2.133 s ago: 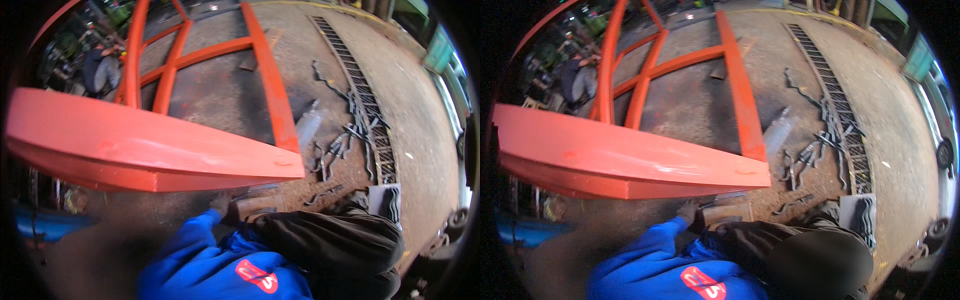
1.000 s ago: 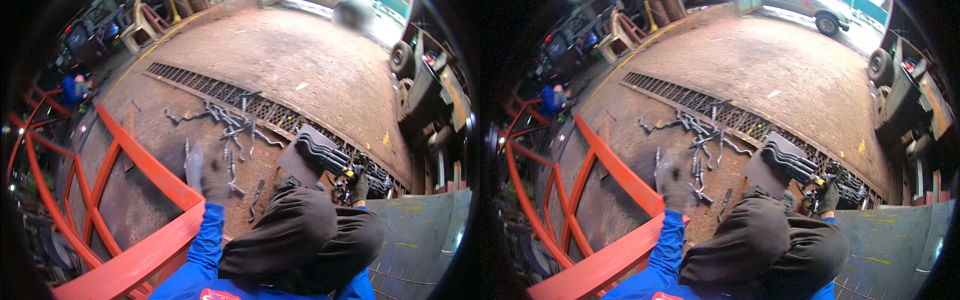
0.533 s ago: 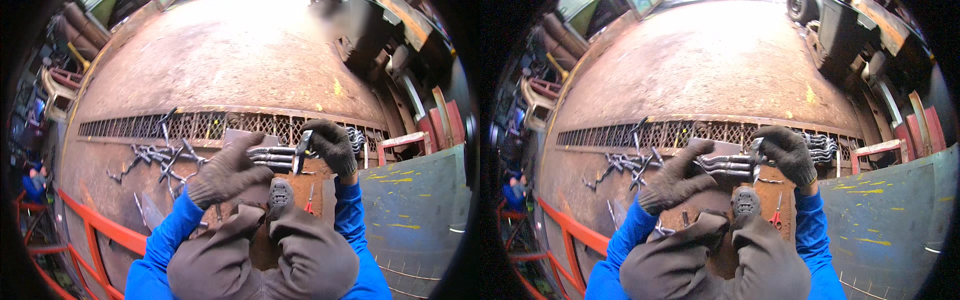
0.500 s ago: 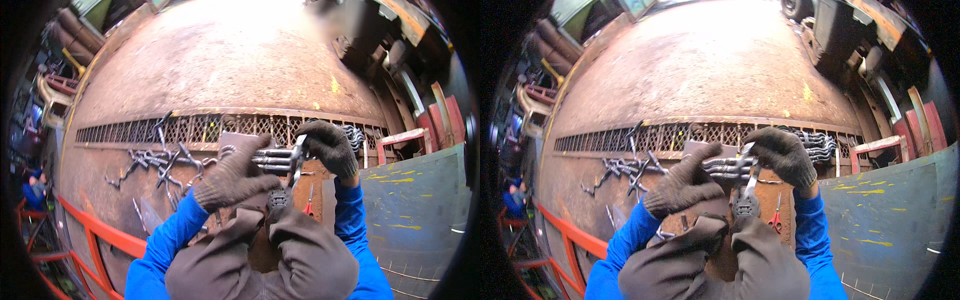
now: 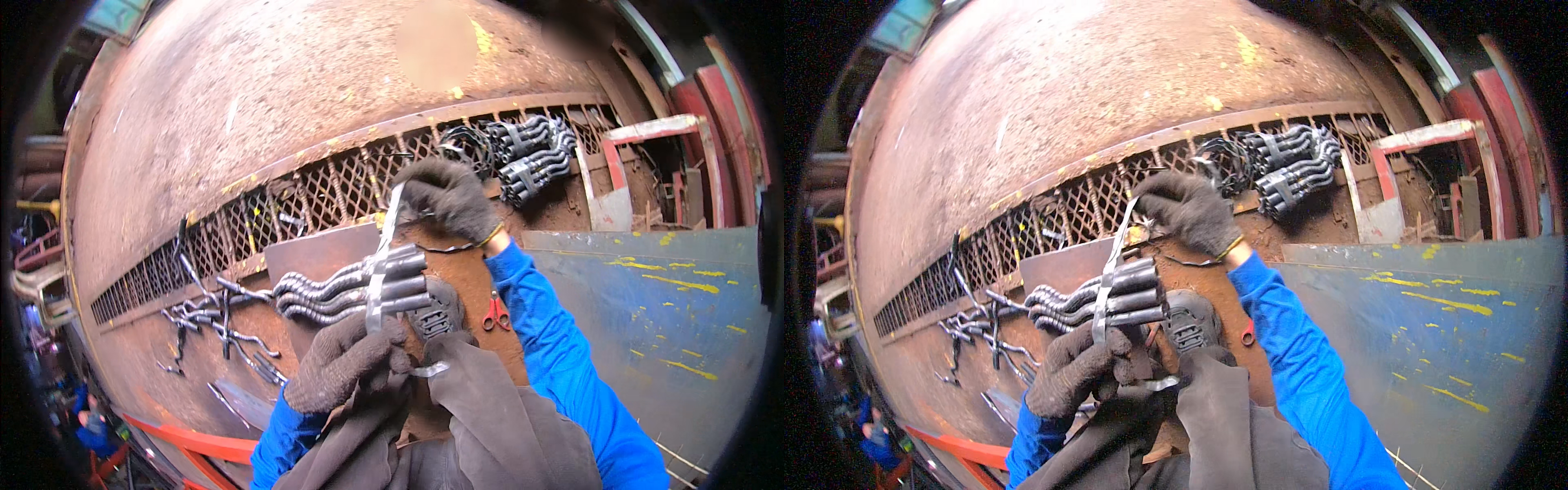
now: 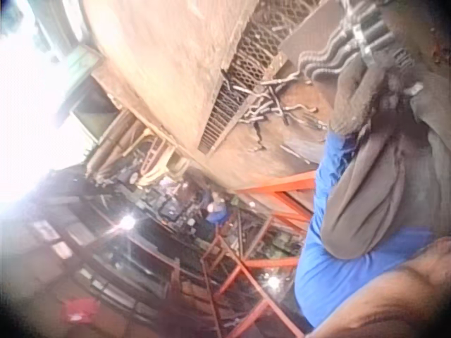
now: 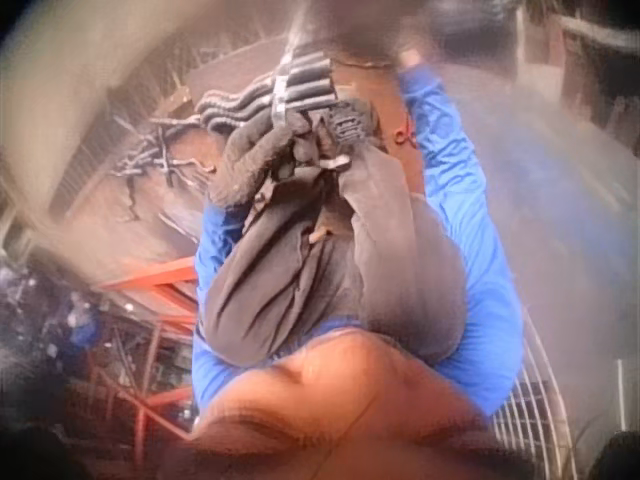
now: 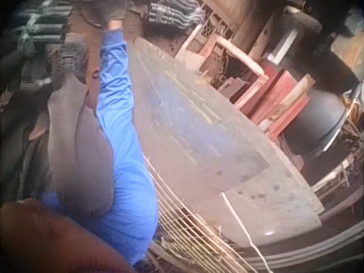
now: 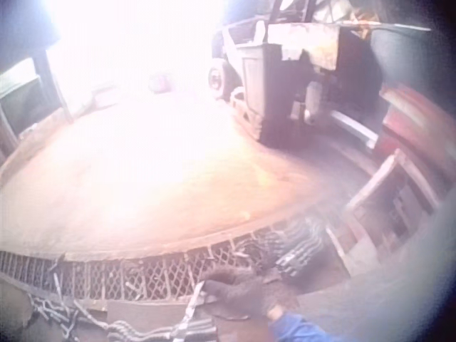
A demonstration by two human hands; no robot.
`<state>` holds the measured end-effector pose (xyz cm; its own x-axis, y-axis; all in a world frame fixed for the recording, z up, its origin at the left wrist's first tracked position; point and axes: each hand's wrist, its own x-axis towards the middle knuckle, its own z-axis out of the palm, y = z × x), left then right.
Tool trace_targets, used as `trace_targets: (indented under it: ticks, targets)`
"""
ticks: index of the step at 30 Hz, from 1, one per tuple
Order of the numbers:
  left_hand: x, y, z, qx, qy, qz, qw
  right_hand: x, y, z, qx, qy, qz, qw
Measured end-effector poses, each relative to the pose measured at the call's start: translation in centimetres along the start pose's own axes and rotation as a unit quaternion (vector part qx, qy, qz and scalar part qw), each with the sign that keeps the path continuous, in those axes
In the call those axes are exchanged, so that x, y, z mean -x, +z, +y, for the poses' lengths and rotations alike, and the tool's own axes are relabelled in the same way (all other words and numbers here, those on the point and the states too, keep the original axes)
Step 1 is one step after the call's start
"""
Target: The person gathers several small metal parts from a grated floor area and arranges them into a neat stack on a metal plate. The person then picks up a strap, folds it, and places it on the stack before continuing to adjust the parts.
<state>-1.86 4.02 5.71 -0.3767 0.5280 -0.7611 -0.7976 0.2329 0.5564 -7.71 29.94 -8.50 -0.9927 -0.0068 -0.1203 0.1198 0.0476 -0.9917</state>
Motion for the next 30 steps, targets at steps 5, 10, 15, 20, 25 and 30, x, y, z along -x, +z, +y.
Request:
trace_targets:
  ticks: [5,10,15,20,25,30]
  targets:
    - [-1.1,0.7,-0.6,-0.043,0.048,0.012,0.998,3.6,3.2,6.1,-0.110,0.072,0.029,0.991]
    - [-1.3,0.3,-0.7,-0.099,0.068,0.047,0.992,8.8,5.2,7.7,0.056,0.026,0.069,0.996]
    - [-1.0,0.7,-1.1,-0.066,0.073,0.089,0.991,14.6,5.6,5.3,0.138,0.057,0.066,0.987]
    - [-1.0,1.5,-0.4,-0.067,0.136,0.152,0.977,16.9,5.0,4.0,0.192,-0.102,-0.003,0.976]
    - [-0.9,2.7,-1.0,-0.094,0.142,0.158,0.973,18.7,5.3,5.3,0.337,-0.038,-0.141,0.930]
    - [-0.4,2.0,1.0,-0.104,0.205,0.179,0.957,16.8,1.3,2.3,0.485,-0.021,-0.064,0.872]
